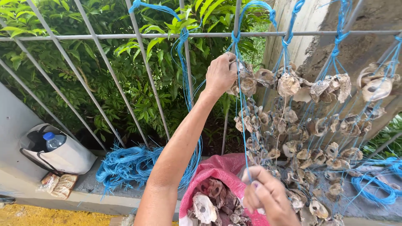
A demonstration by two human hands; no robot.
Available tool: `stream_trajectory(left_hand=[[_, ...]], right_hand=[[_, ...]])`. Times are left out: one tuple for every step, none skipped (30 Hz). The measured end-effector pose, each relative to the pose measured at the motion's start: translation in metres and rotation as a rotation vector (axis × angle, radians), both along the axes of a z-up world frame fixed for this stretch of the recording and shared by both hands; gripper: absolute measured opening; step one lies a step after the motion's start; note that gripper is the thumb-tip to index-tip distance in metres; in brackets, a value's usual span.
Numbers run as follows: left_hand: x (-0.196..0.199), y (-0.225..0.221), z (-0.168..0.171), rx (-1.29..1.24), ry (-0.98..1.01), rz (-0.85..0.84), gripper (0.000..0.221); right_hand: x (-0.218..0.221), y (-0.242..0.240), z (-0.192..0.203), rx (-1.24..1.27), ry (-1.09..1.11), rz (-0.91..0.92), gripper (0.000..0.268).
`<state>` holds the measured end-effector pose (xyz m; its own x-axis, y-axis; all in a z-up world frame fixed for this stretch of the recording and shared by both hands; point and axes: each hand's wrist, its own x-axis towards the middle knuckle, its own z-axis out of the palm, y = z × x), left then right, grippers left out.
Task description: Threading oyster shells onto a blue plastic string for aquaculture use.
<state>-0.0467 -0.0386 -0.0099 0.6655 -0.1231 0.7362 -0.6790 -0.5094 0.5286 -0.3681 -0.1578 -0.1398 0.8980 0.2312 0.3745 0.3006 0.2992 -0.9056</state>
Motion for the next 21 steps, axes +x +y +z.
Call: stream_trajectory(left_hand=[[0.001,-0.001,-0.003,0.010,-0.022,0.025,0.025],[0.001,-0.002,-0.006,0.019,-0.044,0.050,0.026],[-0.007,-0.002,-0.003,0.023,-0.040,0.046,0.026],[-0.015,-0.001,0.000,0.022,-0.010,0.036,0.026],[-0.022,0.001,0.004,0.020,0.018,0.029,0.026],[-0.024,0.001,0.005,0.022,0.021,0.029,0.026],[-0.026,0.001,0.004,0.030,0.025,0.038,0.026],[-0.028,0.002,0.003,0.039,0.030,0.046,0.026],[-0.034,0.002,0.007,0.042,0.034,0.047,0.026],[-0.041,0.001,0.011,0.042,0.040,0.075,0.026],[-0.048,0.000,0.015,0.042,0.046,0.101,0.028],[-0.046,0.000,0.014,0.046,0.050,0.099,0.028],[-0.044,-0.001,0.013,0.081,0.029,0.127,0.030],[-0.042,-0.003,0.012,0.115,0.007,0.154,0.032],[-0.041,-0.004,0.013,0.119,0.014,0.151,0.032],[-0.041,-0.006,0.013,0.113,-0.001,0.178,0.030],[-0.040,-0.008,0.012,0.107,-0.012,0.205,0.029],[-0.032,-0.013,0.009,0.112,-0.002,0.201,0.029],[-0.024,-0.016,0.005,0.103,-0.017,0.215,0.028],[-0.016,-0.019,0.001,0.094,-0.033,0.228,0.027],[-0.010,-0.020,-0.002,0.099,-0.013,0.227,0.027]], right_hand=[[-0.004,0.003,-0.014,0.076,0.103,0.000,0.023],[-0.009,0.006,-0.028,0.153,0.206,0.000,0.024],[-0.010,0.008,-0.042,0.157,0.210,-0.004,0.024],[-0.011,0.010,-0.057,0.235,0.264,0.053,0.023],[-0.010,0.011,-0.071,0.312,0.315,0.114,0.023],[-0.010,0.013,-0.082,0.314,0.317,0.114,0.023],[-0.010,0.016,-0.092,0.320,0.332,0.094,0.023],[-0.011,0.020,-0.103,0.327,0.346,0.073,0.023],[-0.012,0.021,-0.108,0.330,0.350,0.074,0.023],[-0.012,0.022,-0.112,0.328,0.344,0.105,0.023],[-0.014,0.024,-0.118,0.327,0.337,0.134,0.022],[-0.014,0.025,-0.123,0.332,0.341,0.133,0.022],[-0.015,0.025,-0.128,0.307,0.346,0.142,0.019],[-0.016,0.026,-0.133,0.281,0.351,0.151,0.017],[-0.018,0.028,-0.138,0.286,0.358,0.148,0.017],[-0.019,0.030,-0.142,0.266,0.337,0.101,0.015],[-0.022,0.032,-0.147,0.246,0.321,0.054,0.013],[-0.024,0.033,-0.149,0.250,0.332,0.050,0.013],[-0.027,0.035,-0.151,0.226,0.284,0.024,0.014],[-0.029,0.037,-0.153,0.202,0.236,-0.002,0.015],[-0.033,0.038,-0.148,0.205,0.256,-0.004,0.015]])
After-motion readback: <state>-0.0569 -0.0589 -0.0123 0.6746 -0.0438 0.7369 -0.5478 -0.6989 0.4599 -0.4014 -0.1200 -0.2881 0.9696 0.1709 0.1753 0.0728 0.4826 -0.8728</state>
